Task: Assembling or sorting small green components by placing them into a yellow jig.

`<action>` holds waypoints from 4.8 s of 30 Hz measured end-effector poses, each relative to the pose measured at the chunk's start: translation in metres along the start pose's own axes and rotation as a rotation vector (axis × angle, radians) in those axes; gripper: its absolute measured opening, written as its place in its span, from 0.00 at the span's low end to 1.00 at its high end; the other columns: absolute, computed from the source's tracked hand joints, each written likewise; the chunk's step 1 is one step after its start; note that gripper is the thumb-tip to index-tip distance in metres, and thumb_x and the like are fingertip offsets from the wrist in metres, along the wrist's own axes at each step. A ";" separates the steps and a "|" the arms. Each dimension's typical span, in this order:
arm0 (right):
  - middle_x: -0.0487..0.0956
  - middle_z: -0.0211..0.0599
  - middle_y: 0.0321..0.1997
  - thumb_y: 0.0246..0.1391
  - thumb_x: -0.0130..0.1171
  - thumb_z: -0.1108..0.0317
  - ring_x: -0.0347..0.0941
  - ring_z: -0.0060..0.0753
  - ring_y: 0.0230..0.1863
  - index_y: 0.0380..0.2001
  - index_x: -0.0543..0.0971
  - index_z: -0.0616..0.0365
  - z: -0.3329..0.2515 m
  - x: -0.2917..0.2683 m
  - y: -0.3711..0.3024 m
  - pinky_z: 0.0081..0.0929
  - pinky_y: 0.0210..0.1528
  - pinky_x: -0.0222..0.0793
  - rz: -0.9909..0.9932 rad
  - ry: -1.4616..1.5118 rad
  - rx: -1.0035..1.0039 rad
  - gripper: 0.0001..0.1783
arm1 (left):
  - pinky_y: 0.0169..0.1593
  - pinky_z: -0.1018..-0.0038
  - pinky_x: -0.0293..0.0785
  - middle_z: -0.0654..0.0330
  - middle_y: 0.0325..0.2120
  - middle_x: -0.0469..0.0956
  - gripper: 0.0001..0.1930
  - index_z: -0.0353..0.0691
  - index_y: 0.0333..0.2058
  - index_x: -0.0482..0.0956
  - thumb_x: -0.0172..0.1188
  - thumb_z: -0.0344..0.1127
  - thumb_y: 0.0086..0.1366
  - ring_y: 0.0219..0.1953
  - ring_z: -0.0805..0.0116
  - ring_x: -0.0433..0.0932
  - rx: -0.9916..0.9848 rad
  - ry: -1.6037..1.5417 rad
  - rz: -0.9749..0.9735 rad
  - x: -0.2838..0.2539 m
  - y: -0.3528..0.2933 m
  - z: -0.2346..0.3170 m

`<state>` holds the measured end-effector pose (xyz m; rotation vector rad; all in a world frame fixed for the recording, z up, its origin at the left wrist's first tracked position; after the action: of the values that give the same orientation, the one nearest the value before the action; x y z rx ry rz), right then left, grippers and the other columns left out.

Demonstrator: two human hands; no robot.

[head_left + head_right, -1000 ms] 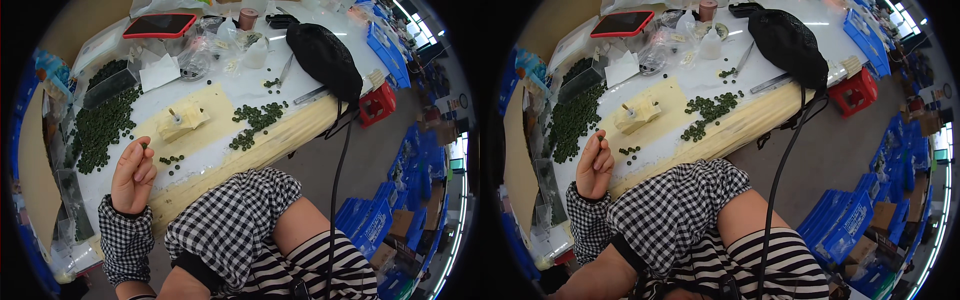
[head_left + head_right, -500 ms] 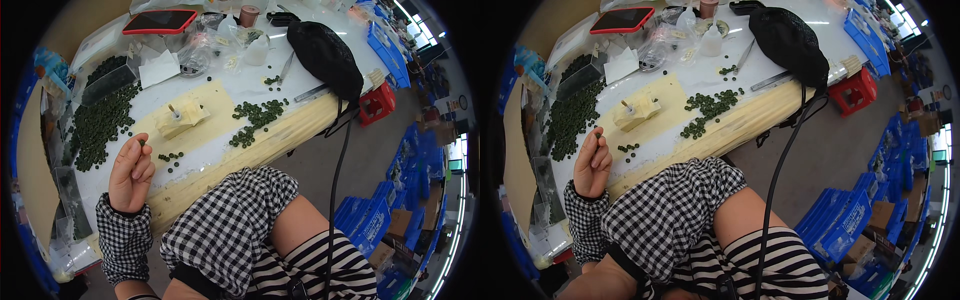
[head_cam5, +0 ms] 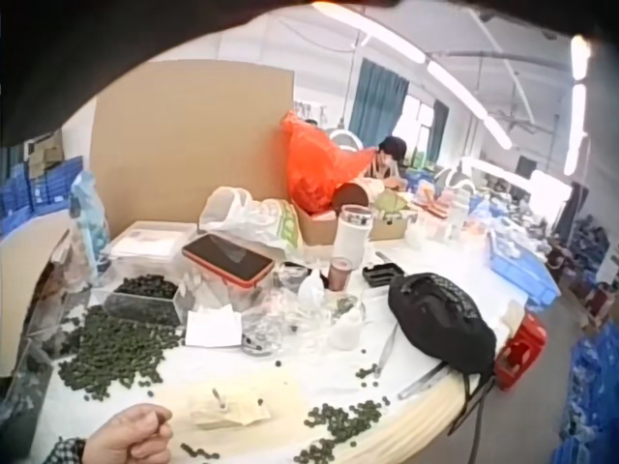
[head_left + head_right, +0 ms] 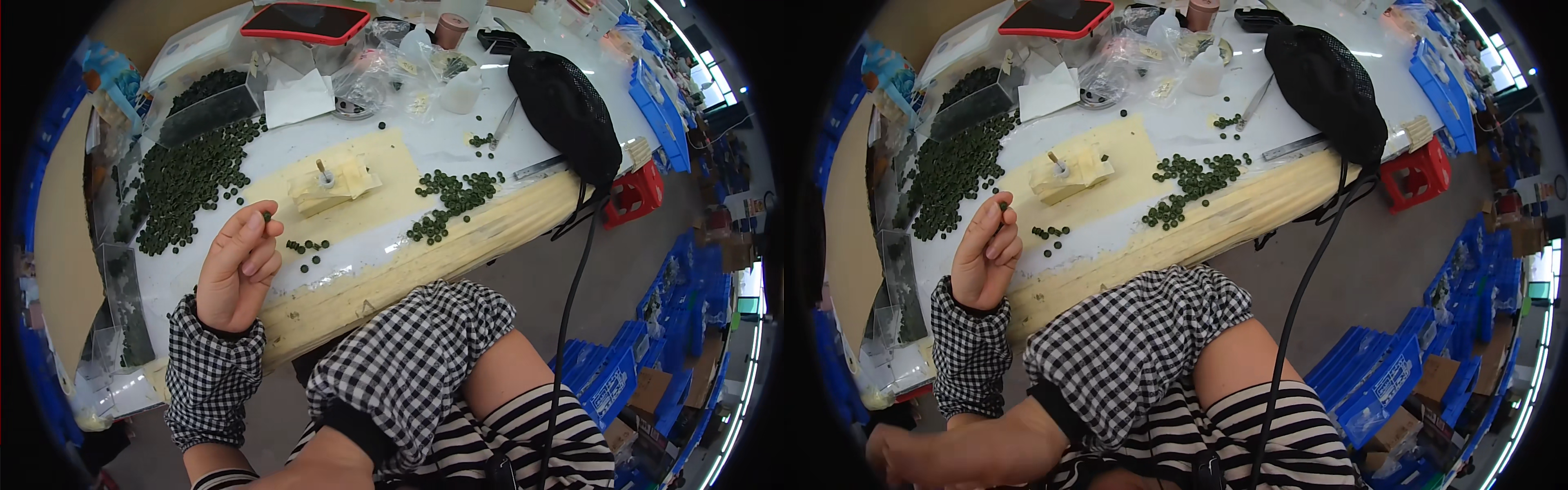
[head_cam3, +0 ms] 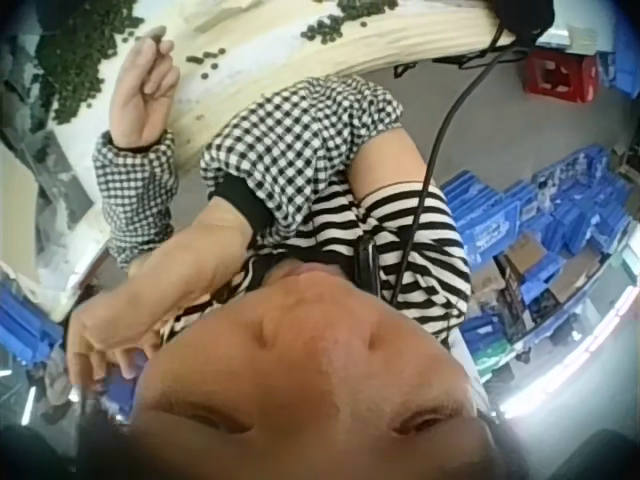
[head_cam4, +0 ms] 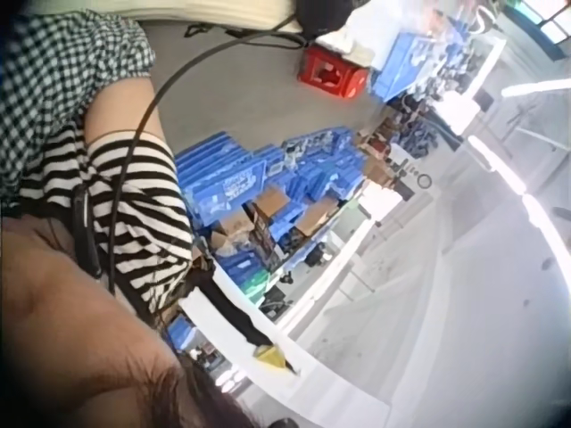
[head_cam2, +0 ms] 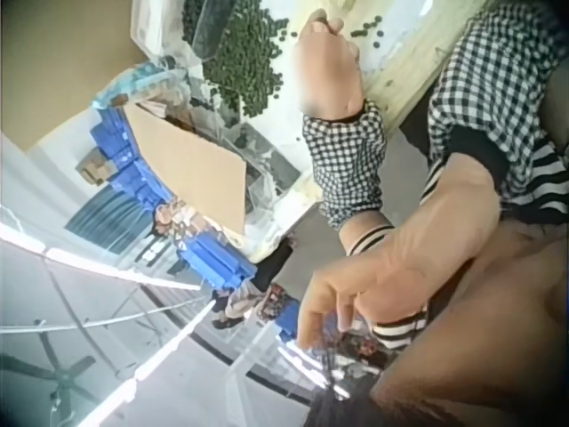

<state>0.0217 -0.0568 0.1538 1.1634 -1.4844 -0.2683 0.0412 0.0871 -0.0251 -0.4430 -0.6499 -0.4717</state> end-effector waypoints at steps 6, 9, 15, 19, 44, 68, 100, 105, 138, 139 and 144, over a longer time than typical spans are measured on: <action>0.76 0.36 0.33 0.48 0.61 0.72 0.71 0.37 0.32 0.35 0.79 0.60 -0.086 -0.066 -0.064 0.30 0.37 0.64 0.309 -1.229 -0.056 0.09 | 0.24 0.88 0.56 0.60 0.33 0.76 0.12 0.33 0.46 0.71 0.49 0.33 0.67 0.18 0.86 0.56 -0.006 -0.013 0.007 -0.004 0.001 -0.004; 0.77 0.34 0.28 0.37 0.65 0.78 0.70 0.36 0.29 0.28 0.79 0.61 -0.158 -0.084 -0.107 0.27 0.32 0.64 0.568 -2.118 0.051 0.09 | 0.24 0.87 0.56 0.60 0.33 0.76 0.11 0.34 0.45 0.72 0.50 0.31 0.66 0.18 0.86 0.55 -0.009 0.038 0.042 0.000 -0.005 -0.005; 0.73 0.30 0.25 0.38 0.64 0.75 0.66 0.35 0.32 0.24 0.79 0.57 -0.214 -0.097 -0.155 0.30 0.37 0.62 0.754 -2.653 0.279 0.06 | 0.24 0.88 0.57 0.59 0.34 0.76 0.10 0.36 0.44 0.74 0.51 0.30 0.66 0.18 0.86 0.56 -0.030 0.045 0.003 0.007 -0.002 -0.011; 0.73 0.29 0.25 0.38 0.64 0.75 0.66 0.35 0.34 0.24 0.79 0.58 -0.207 -0.103 -0.156 0.31 0.39 0.61 0.701 -2.723 0.372 0.05 | 0.24 0.88 0.57 0.58 0.34 0.77 0.09 0.36 0.43 0.74 0.51 0.30 0.66 0.18 0.86 0.56 -0.037 0.030 0.013 0.005 -0.002 -0.014; 0.78 0.37 0.26 0.41 0.63 0.80 0.74 0.28 0.26 0.29 0.80 0.63 -0.173 -0.106 -0.127 0.21 0.28 0.68 0.887 -2.048 0.019 0.08 | 0.22 0.86 0.55 0.55 0.34 0.79 0.08 0.36 0.42 0.76 0.54 0.27 0.63 0.19 0.85 0.59 0.003 0.046 -0.027 0.008 -0.004 -0.018; 0.77 0.36 0.31 0.45 0.61 0.81 0.73 0.25 0.32 0.33 0.80 0.64 -0.138 -0.132 -0.126 0.19 0.34 0.69 0.885 -1.626 -0.057 0.09 | 0.23 0.87 0.56 0.62 0.31 0.79 0.06 0.34 0.37 0.78 0.59 0.27 0.60 0.20 0.86 0.61 0.097 0.163 0.019 0.009 -0.007 -0.010; 0.77 0.36 0.33 0.43 0.63 0.83 0.72 0.23 0.31 0.37 0.81 0.62 -0.136 -0.124 -0.121 0.16 0.30 0.66 0.697 -1.719 -0.025 0.15 | 0.26 0.84 0.55 0.73 0.15 0.58 0.11 0.35 0.37 0.82 0.63 0.20 0.53 0.20 0.83 0.56 0.460 0.795 0.044 0.027 -0.021 0.026; 0.77 0.37 0.34 0.43 0.62 0.83 0.72 0.24 0.31 0.39 0.81 0.61 -0.136 -0.122 -0.119 0.16 0.30 0.67 0.691 -1.766 -0.050 0.16 | 0.26 0.85 0.56 0.73 0.15 0.57 0.11 0.35 0.37 0.82 0.63 0.20 0.53 0.20 0.83 0.56 0.452 0.807 0.109 0.025 -0.020 0.029; 0.77 0.37 0.33 0.43 0.63 0.83 0.73 0.24 0.30 0.37 0.81 0.62 -0.135 -0.125 -0.121 0.15 0.29 0.68 0.707 -1.772 -0.033 0.15 | 0.24 0.84 0.53 0.73 0.15 0.56 0.10 0.38 0.35 0.83 0.65 0.21 0.51 0.19 0.84 0.55 0.501 0.919 0.092 0.028 -0.021 0.033; 0.77 0.37 0.33 0.43 0.63 0.83 0.73 0.24 0.30 0.37 0.81 0.62 -0.135 -0.125 -0.121 0.15 0.30 0.68 0.708 -1.772 -0.030 0.15 | 0.24 0.84 0.53 0.73 0.15 0.56 0.10 0.38 0.35 0.83 0.65 0.21 0.51 0.18 0.84 0.55 0.507 0.925 0.092 0.028 -0.022 0.033; 0.77 0.37 0.33 0.43 0.63 0.83 0.73 0.24 0.30 0.37 0.81 0.62 -0.135 -0.126 -0.122 0.15 0.30 0.68 0.722 -1.754 -0.015 0.15 | 0.23 0.83 0.51 0.72 0.14 0.55 0.10 0.39 0.34 0.83 0.65 0.21 0.51 0.18 0.83 0.55 0.549 0.984 0.094 0.031 -0.023 0.035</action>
<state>0.1761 0.0395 0.0281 0.0124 -3.2215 -0.8931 0.0337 0.0782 0.0258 0.2927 0.2090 -0.3445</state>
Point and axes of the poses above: each hand's wrist, its own y-axis towards the middle knuckle, its own x-axis out of the palm, z = x × y, the point moved 9 cm from there along y, towards the middle knuckle
